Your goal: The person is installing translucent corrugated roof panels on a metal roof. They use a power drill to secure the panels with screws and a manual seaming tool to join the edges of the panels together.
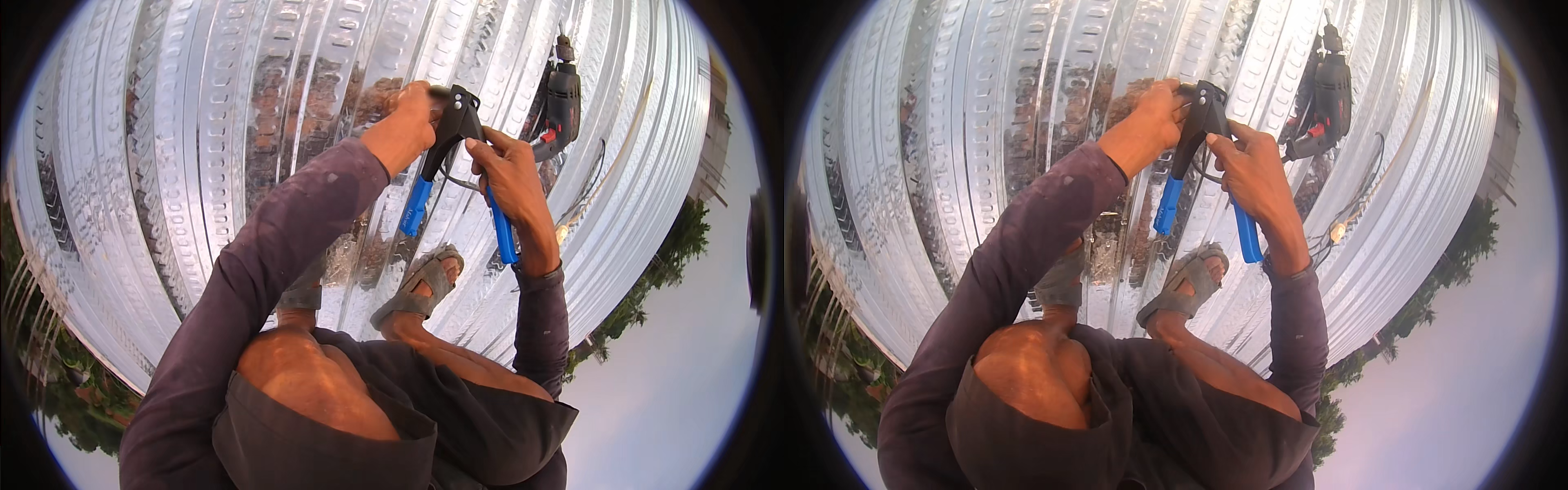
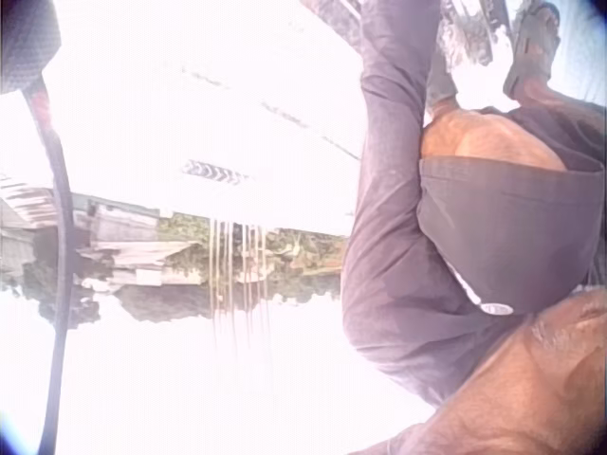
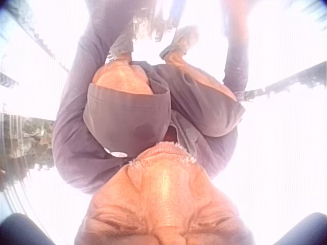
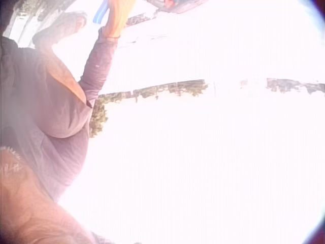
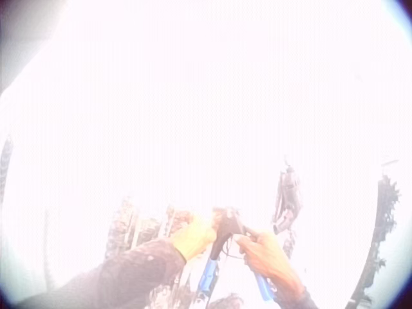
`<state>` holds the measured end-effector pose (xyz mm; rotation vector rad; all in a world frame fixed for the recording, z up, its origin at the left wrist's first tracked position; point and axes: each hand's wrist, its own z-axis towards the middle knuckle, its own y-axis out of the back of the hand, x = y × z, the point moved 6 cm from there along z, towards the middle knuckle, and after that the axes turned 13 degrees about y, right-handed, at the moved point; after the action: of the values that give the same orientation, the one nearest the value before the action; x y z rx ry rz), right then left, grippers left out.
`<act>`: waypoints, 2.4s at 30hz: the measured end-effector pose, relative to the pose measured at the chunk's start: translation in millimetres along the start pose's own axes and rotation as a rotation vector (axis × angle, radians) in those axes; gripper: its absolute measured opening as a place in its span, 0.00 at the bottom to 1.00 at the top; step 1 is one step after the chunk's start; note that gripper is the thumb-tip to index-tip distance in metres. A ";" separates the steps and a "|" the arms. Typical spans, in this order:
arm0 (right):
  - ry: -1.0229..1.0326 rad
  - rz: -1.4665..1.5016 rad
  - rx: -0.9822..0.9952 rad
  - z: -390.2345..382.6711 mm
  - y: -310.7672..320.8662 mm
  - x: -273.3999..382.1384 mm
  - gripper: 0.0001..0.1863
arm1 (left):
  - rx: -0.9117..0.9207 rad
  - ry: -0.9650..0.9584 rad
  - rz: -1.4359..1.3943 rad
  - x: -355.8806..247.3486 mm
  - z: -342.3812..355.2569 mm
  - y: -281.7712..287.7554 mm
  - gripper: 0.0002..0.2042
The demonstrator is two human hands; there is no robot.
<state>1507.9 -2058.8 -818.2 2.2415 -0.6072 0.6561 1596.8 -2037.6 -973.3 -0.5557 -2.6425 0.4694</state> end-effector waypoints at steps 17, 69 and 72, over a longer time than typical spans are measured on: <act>0.119 -0.212 0.025 26.6 -12.7 1.4 0.19 | 0.082 -0.023 0.160 -9.3 8.3 7.5 0.23; 0.084 0.163 -0.222 -5.2 -94.9 -36.6 0.27 | 0.218 -0.041 0.330 86.5 -34.5 120.6 0.20; 0.150 0.104 -0.377 2.0 -93.9 -54.0 0.26 | 0.234 -0.055 0.322 93.6 -28.5 113.3 0.19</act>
<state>1522.7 -1988.3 -899.2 1.8049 -0.7114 0.6905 1565.6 -1891.4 -964.5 -0.9065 -2.5064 0.8872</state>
